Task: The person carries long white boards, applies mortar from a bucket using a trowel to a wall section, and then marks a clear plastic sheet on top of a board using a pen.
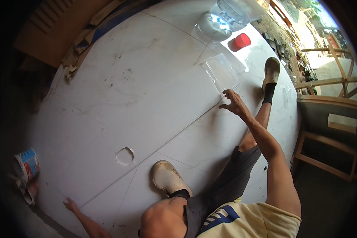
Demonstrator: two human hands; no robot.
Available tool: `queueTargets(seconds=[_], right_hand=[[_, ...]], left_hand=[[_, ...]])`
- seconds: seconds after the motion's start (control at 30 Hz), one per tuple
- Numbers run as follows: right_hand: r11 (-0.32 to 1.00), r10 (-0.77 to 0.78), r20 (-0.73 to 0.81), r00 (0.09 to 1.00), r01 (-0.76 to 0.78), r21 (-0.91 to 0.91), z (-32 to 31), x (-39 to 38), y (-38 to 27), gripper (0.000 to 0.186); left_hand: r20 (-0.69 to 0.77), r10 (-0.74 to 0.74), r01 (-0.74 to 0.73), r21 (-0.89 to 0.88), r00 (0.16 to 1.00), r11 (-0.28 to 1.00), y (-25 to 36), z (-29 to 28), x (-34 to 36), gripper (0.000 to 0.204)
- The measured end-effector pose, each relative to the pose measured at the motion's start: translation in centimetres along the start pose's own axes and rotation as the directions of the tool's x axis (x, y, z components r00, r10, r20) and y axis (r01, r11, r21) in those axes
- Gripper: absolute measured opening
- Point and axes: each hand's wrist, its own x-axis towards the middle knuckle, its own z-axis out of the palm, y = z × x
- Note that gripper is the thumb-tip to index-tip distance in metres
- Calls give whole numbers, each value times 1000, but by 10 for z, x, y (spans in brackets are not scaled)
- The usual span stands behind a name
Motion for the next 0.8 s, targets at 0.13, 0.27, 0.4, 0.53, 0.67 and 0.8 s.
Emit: queueTargets(seconds=[0.13, 0.27, 0.4, 0.53, 0.67, 0.8], right_hand=[[955, 248, -237, 939, -196, 222, -19, -3, 19, 44], [874, 373, -414, 830, -163, 458, -7, 30, 29, 33], [913, 337, -449, 827, -170, 372, 13, 68, 25, 33], [951, 296, -612, 733, -167, 261, 13, 82, 33, 40], [910, 396, -500, 770, -255, 327, 9, 82, 42, 52], [976, 213, -636, 742, -185, 112, 19, 82, 36, 42]], left_hand=[[-377, 111, -175, -138, 919, 975, 147, -39, -118, 77], [-276, 827, -823, -458, 490, 335, 342, -51, -325, 63], [-85, 931, -845, -397, -356, -359, 467, -74, -502, 88], [-43, 825, -747, -400, -564, -531, 530, -72, -579, 93], [147, 820, -808, -331, -554, -487, 542, -48, -587, 95], [67, 829, -800, -317, -555, -509, 541, -31, -585, 96]])
